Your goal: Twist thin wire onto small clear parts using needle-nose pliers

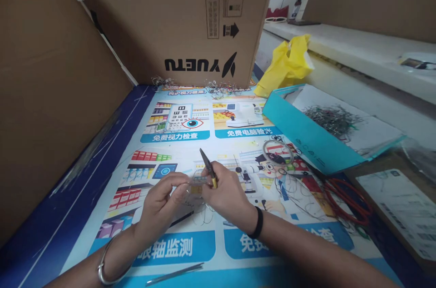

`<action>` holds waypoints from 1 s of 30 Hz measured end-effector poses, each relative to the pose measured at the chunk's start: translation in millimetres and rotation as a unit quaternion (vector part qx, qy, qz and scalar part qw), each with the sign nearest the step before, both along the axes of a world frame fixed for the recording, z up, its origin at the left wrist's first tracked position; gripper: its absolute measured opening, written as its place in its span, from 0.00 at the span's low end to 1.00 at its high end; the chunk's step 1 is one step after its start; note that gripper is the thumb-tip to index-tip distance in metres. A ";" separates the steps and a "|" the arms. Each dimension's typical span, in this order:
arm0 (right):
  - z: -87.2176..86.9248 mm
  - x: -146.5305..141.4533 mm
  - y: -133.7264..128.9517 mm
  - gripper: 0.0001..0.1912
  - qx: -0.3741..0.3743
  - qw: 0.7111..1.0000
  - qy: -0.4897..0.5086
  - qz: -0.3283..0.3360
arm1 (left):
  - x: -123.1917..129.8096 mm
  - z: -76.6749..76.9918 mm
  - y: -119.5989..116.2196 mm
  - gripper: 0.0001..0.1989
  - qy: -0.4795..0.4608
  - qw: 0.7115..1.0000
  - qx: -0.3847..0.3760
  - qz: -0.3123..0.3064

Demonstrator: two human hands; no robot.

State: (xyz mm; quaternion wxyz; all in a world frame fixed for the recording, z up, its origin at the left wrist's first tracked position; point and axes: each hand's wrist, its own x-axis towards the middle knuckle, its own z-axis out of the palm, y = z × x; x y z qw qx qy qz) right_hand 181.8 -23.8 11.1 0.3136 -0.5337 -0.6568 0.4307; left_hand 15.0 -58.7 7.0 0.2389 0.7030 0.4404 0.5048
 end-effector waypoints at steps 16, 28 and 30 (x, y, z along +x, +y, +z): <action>-0.6 2.1 0.5 0.02 0.005 0.996 0.028 0.086 | 0.9 2.3 0.9 0.06 0.012 1.000 -0.016 -0.011; 3.6 5.7 3.8 0.08 -0.063 0.985 0.046 0.153 | -0.1 -0.8 1.2 0.05 -0.005 1.000 -0.007 0.004; 3.1 4.9 3.9 0.07 -0.070 0.985 0.049 0.149 | -0.2 -0.8 1.1 0.05 -0.005 1.000 -0.006 0.004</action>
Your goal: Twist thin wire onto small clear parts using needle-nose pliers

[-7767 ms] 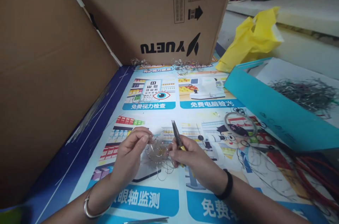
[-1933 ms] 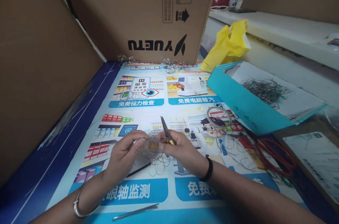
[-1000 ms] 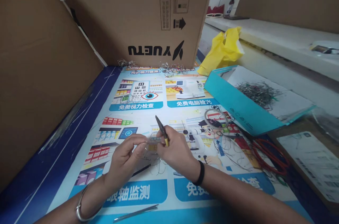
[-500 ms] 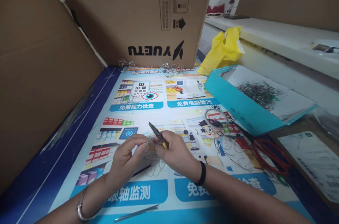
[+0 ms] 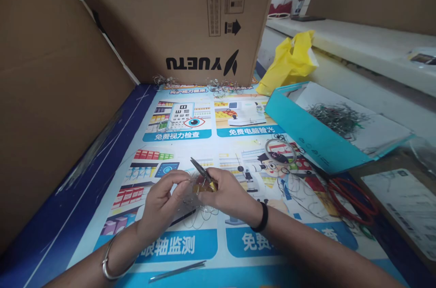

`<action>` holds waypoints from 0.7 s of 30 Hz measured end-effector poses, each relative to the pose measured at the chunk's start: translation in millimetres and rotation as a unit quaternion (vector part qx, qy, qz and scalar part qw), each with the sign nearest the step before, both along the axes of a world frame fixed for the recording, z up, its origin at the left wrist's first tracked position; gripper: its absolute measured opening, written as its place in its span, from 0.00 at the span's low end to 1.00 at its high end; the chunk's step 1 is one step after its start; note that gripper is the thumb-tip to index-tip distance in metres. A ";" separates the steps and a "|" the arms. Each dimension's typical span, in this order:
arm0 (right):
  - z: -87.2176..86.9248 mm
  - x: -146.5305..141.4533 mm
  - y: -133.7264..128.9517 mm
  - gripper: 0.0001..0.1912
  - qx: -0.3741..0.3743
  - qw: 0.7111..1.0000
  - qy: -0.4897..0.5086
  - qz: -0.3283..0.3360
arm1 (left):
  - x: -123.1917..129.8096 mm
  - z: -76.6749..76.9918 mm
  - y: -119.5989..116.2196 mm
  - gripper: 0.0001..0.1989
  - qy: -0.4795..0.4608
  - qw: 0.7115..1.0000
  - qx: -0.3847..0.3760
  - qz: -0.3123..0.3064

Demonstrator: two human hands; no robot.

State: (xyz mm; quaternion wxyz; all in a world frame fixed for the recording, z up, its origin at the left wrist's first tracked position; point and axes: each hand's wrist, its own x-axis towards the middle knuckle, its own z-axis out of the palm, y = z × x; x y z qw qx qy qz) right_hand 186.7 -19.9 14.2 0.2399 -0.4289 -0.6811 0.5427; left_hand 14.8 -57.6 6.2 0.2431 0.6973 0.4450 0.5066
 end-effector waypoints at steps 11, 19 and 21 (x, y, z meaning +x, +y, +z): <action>-1.7 -2.6 -3.9 0.03 0.033 0.996 0.001 -0.083 | -0.1 1.0 -0.2 0.06 0.009 0.999 -0.010 -0.046; -2.7 -1.6 -3.8 0.02 0.037 0.995 0.015 -0.096 | -0.8 3.2 0.6 0.07 0.014 0.996 -0.022 -0.081; -2.8 -1.1 -4.2 0.01 0.042 0.995 0.013 -0.092 | -0.2 4.0 0.8 0.07 0.014 0.996 -0.026 -0.083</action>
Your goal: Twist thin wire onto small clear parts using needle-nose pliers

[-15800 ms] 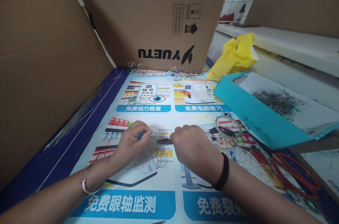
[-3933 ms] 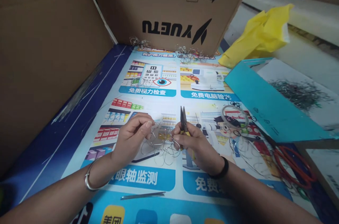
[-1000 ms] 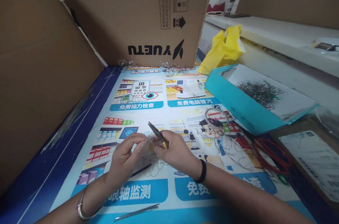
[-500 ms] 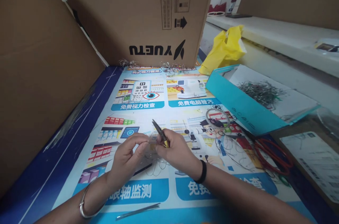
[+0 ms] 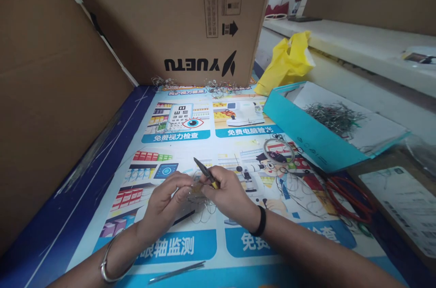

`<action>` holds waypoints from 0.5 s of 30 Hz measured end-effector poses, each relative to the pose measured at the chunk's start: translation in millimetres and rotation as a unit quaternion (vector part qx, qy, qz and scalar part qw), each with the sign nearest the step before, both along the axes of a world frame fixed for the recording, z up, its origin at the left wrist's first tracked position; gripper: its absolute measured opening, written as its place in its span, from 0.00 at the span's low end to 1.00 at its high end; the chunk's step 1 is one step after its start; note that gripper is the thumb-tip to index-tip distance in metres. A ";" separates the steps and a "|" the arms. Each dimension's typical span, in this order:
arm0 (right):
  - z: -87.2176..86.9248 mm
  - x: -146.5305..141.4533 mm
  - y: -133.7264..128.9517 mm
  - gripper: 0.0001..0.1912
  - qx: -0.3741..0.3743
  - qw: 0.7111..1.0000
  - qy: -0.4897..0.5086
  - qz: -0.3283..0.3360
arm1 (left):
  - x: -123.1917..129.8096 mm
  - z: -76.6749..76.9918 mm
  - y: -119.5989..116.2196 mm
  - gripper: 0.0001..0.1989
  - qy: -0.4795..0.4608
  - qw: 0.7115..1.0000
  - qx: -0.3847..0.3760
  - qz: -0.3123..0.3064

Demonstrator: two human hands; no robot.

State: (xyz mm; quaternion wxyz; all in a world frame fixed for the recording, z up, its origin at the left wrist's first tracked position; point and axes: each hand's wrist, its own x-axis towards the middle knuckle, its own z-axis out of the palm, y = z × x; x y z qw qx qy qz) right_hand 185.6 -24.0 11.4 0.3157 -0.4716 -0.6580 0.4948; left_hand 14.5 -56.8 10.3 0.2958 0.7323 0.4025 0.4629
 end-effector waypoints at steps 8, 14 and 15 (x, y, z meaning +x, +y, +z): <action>-1.1 0.3 0.9 0.00 0.037 0.999 -0.012 0.002 | 1.8 -0.3 0.7 0.07 0.025 1.000 0.006 0.005; 0.1 0.3 1.2 0.02 0.026 1.000 -0.010 0.003 | 0.4 -3.0 2.4 0.07 0.074 0.995 0.059 -0.023; 1.2 0.6 1.1 0.02 0.023 1.000 -0.008 0.005 | 0.1 -2.5 2.4 0.07 0.079 0.994 0.065 -0.027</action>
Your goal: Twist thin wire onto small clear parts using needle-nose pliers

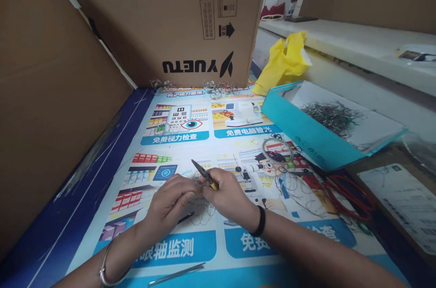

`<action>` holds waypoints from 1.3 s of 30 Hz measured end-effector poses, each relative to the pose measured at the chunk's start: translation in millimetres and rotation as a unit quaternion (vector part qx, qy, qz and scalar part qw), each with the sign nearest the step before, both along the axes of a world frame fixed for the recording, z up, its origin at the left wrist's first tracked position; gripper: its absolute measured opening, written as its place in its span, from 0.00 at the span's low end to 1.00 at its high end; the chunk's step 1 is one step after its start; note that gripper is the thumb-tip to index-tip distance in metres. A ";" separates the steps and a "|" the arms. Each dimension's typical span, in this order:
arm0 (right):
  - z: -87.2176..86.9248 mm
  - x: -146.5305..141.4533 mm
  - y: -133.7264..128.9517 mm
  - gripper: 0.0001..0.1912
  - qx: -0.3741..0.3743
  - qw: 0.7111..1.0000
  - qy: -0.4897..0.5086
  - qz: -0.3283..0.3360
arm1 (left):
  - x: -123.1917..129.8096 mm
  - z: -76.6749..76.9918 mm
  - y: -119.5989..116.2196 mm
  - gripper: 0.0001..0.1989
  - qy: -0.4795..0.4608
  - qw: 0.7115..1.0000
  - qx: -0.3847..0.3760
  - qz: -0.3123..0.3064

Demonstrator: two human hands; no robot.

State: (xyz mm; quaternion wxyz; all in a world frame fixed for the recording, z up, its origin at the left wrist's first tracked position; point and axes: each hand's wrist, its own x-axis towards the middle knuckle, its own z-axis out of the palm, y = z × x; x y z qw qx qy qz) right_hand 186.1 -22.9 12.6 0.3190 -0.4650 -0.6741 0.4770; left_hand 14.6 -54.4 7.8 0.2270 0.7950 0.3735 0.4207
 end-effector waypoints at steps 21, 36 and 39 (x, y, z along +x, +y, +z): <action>-3.7 3.9 0.2 0.04 0.004 0.997 -0.049 0.059 | -5.5 8.7 3.7 0.13 -0.012 0.990 -0.138 -0.013; -6.3 3.2 1.7 0.04 -0.022 0.999 -0.014 0.019 | -4.9 0.0 3.2 0.11 -0.104 0.970 -0.219 0.031; -6.5 3.4 1.6 0.04 -0.030 0.999 -0.013 0.006 | -4.3 -0.9 2.7 0.11 -0.101 0.971 -0.212 0.034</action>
